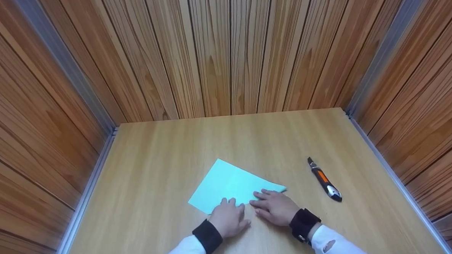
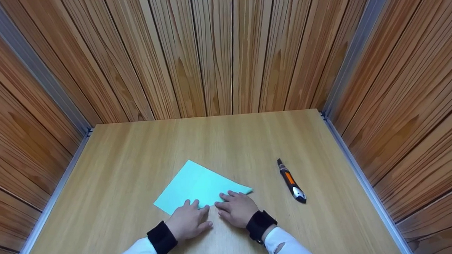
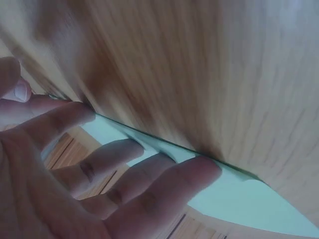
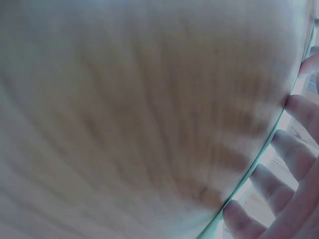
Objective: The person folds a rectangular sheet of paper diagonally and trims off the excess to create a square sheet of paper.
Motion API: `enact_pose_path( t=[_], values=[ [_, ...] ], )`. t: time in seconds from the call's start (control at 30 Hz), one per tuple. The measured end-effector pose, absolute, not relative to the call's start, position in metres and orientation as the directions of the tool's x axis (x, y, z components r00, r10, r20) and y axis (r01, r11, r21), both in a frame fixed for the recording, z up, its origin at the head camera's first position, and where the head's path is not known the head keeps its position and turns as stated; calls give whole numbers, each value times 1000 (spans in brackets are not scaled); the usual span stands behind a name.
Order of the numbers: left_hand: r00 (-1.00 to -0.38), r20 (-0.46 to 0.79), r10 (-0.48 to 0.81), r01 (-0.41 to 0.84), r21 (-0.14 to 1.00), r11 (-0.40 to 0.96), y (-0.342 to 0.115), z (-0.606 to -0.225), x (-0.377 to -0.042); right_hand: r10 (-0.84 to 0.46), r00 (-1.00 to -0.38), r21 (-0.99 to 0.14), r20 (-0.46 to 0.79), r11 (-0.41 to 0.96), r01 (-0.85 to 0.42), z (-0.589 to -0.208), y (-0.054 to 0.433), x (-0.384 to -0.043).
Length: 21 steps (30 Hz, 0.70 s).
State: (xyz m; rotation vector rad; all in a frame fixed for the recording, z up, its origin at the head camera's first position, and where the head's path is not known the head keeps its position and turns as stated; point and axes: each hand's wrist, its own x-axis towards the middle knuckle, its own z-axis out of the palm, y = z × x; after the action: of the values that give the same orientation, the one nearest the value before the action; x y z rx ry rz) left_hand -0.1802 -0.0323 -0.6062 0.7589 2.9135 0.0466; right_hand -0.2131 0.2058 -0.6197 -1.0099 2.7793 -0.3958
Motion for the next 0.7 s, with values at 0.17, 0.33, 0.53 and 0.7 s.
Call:
enact_pose_path(
  t=[0.17, 0.33, 0.53, 0.7],
  values=[
    [-860, -98, 501, 497, 61, 866, -34, -606, -180, -616, -788, -254, 16, 760, -599, -620, 206, -209],
    [-864, -119, 490, 484, 76, 872, -35, -605, -180, -566, -823, -268, 42, 787, -555, -618, 212, -211],
    [-865, -141, 481, 474, 79, 877, -35, -606, -180, -573, -819, -277, 34, 782, -558, -617, 219, -213],
    [-863, -161, 479, 469, 95, 878, -34, -605, -181, -589, -807, -299, 49, 762, -574, -619, 228, -214]
  ],
)
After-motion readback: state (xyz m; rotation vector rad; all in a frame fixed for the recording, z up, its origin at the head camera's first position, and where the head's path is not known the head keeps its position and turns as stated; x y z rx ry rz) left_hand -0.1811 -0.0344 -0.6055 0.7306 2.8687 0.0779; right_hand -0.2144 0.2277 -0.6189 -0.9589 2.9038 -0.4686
